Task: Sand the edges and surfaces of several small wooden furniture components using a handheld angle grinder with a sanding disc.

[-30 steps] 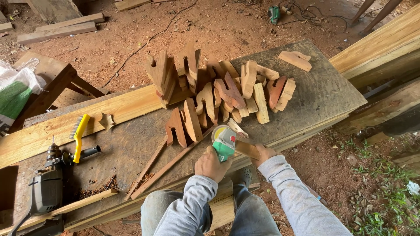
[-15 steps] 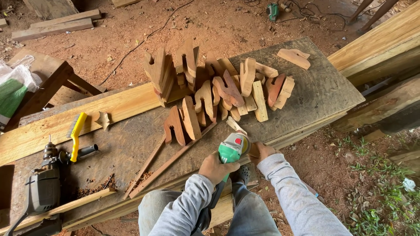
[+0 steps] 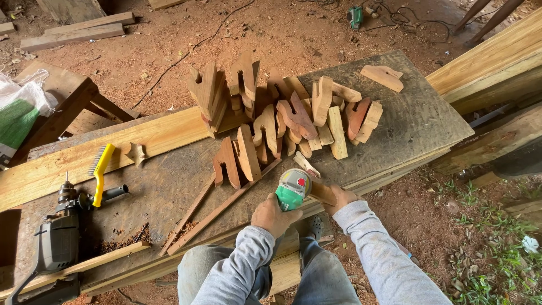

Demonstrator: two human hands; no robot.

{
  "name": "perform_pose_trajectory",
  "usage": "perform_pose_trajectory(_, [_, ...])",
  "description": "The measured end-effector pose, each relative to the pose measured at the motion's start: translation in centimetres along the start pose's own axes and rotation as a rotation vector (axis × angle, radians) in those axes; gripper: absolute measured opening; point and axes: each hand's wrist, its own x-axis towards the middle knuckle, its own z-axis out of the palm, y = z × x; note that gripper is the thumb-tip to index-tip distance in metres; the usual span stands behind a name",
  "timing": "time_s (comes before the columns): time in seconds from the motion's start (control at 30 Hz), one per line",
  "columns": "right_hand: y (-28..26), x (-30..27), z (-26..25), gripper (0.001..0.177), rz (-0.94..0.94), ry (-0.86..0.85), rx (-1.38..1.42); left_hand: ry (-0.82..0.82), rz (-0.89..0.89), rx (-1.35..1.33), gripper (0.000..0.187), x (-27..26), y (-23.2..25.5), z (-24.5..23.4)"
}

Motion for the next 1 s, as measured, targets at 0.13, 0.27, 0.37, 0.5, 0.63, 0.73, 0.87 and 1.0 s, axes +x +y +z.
perform_pose_trajectory(0.13, [1.6, 1.7, 2.4, 0.053, -0.007, 0.029, 0.009, 0.053, 0.002, 0.054, 0.073, 0.5, -0.6, 0.4])
perform_pose_trajectory(0.27, [2.4, 3.0, 4.2, 0.054, -0.009, 0.056, -0.024, 0.089, 0.016, 0.137, 0.063, -0.5, 0.0, -0.4])
perform_pose_trajectory(0.37, [2.4, 2.8, 4.1, 0.058, -0.001, 0.02, -0.032, 0.123, 0.062, 0.149, 0.058, -1.0, 0.0, -0.5])
perform_pose_trajectory(0.5, [2.9, 3.5, 5.1, 0.059, 0.0, 0.02, -0.049, 0.166, 0.079, 0.196, 0.059, -0.8, 0.1, -0.5])
perform_pose_trajectory(0.63, [2.4, 2.3, 3.6, 0.057, -0.028, 0.025, 0.017, 0.211, 0.072, 0.144, 0.06, -1.0, 0.2, -1.7])
perform_pose_trajectory(0.73, [2.0, 1.2, 2.2, 0.053, -0.061, 0.039, 0.005, 0.166, 0.073, -0.029, 0.064, -2.2, 1.2, -2.6])
perform_pose_trajectory(0.87, [2.3, 1.5, 2.8, 0.056, -0.068, 0.124, -0.125, 0.035, 0.111, -0.323, 0.072, -1.4, 1.3, -0.7])
perform_pose_trajectory(1.0, [2.4, 2.1, 3.4, 0.054, -0.119, 0.136, 0.066, -0.019, 0.095, -0.287, 0.069, -1.0, 1.6, 0.5])
